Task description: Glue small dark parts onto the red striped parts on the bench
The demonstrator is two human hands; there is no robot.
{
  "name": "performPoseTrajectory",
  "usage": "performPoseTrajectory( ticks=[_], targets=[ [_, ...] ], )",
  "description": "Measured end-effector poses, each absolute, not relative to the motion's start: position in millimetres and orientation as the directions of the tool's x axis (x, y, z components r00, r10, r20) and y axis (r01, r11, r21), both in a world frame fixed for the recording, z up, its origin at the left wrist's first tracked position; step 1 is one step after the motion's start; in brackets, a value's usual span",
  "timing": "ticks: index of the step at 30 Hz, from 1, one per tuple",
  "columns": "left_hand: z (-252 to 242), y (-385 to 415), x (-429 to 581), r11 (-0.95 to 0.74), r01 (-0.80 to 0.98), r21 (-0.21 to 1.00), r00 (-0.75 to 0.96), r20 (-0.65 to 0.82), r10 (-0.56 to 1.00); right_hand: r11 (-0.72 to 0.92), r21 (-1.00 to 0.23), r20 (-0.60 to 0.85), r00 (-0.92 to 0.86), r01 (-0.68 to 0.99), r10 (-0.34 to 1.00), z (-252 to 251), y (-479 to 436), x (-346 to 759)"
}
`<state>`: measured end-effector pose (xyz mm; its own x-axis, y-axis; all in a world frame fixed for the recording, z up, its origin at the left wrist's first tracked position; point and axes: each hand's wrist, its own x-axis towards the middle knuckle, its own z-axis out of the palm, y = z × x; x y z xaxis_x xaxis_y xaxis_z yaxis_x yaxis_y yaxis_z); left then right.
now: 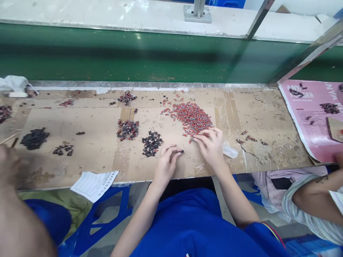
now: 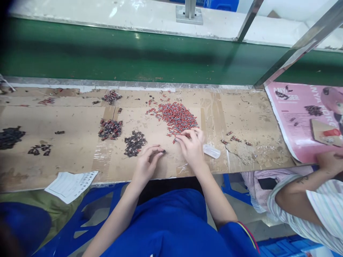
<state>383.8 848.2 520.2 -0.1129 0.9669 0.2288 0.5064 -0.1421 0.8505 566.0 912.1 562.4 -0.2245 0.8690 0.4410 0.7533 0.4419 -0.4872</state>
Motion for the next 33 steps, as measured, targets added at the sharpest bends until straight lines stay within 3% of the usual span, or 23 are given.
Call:
performPoseTrajectory(
  ticks=[4,9,14,23,33],
  targets=[
    [523.4,847.9,383.2,-0.088,0.435,0.896,-0.179,0.181,0.967,0.461,-0.46,0.285,-0.366,0.759,0.886,559.2,939.3,544.4],
    [527.0,849.3,385.3,-0.06,0.396,0.916,-0.224,0.16,0.961,0.421,-0.495,0.148,-0.404,0.76,0.903,549.0,953.7,538.1],
    [528.8,851.7,384.9,-0.052,0.421,0.905,-0.26,0.175,0.949,0.427,-0.531,0.141,-0.421,0.732,0.896,553.1,952.0,540.5],
    [536.1,853.9,385.3,-0.118,0.47,0.875,-0.225,0.248,0.942,0.401,-0.788,0.128,-0.513,0.467,0.849,575.4,915.5,543.6],
    [540.3,850.0,390.1,-0.103,0.413,0.905,-0.286,0.236,0.929,0.248,-0.887,0.07,-0.417,0.39,0.906,566.1,907.9,539.3]
  ],
)
